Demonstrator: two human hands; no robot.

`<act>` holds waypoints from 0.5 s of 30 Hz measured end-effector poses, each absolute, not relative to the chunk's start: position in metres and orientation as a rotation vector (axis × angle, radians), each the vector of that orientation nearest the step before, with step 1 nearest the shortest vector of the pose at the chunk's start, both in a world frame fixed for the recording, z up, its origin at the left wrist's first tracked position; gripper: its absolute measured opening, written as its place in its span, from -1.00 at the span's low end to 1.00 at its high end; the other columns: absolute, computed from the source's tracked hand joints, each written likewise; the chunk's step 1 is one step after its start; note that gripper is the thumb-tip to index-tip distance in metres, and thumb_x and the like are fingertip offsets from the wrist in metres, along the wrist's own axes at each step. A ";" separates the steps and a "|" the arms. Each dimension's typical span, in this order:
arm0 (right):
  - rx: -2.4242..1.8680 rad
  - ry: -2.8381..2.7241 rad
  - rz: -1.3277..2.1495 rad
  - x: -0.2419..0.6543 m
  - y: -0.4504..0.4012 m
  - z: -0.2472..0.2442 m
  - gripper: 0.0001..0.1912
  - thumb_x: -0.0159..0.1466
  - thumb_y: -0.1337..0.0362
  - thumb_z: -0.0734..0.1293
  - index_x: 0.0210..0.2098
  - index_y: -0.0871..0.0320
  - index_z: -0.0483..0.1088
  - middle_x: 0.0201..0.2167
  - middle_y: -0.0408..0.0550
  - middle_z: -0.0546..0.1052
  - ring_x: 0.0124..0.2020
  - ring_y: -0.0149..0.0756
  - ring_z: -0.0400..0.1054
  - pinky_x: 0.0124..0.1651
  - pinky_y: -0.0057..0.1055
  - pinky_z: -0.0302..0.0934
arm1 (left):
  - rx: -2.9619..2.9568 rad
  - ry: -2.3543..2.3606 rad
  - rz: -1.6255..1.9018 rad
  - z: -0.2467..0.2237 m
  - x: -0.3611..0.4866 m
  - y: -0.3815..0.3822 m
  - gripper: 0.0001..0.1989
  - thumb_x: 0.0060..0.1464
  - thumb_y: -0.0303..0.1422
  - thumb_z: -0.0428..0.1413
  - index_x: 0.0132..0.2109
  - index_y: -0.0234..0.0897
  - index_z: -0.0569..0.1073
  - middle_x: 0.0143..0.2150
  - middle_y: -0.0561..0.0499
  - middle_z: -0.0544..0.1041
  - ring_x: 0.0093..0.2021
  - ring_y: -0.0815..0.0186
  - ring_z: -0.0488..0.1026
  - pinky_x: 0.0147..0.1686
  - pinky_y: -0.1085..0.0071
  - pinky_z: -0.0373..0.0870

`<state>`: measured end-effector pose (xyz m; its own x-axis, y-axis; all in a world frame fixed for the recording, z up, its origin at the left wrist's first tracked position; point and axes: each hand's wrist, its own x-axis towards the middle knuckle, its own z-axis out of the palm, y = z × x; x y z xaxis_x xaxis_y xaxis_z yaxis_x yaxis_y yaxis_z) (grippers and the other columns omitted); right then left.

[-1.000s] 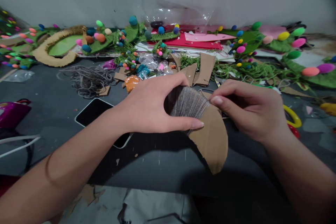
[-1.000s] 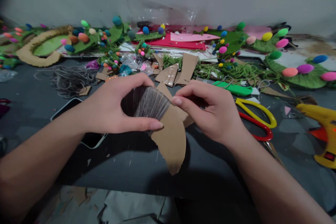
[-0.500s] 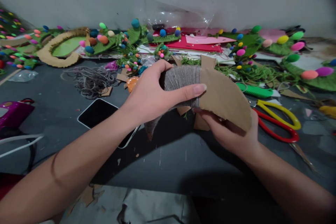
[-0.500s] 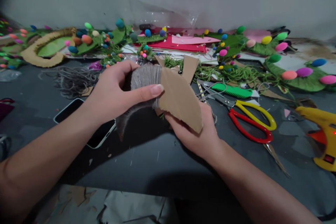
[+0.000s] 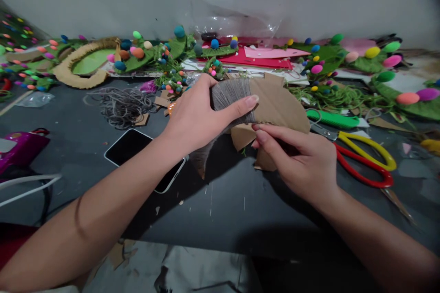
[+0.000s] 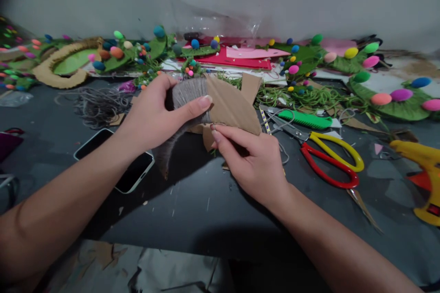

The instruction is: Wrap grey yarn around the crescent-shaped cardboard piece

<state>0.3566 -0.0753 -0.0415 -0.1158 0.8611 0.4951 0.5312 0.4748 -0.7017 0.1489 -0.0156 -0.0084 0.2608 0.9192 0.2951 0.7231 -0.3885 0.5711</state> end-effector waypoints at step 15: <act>-1.215 -1.947 0.618 0.358 -0.073 -0.045 -0.80 0.39 0.26 0.31 -0.08 0.15 0.55 -0.40 -0.18 0.63 -0.47 -0.47 0.47 -0.35 -0.51 0.30 | 2.266 1.975 0.411 0.004 0.155 -0.020 -0.19 -0.03 0.43 -0.10 -0.05 -0.23 0.34 -0.29 -0.12 0.48 -0.19 -0.06 0.51 -0.19 0.15 0.38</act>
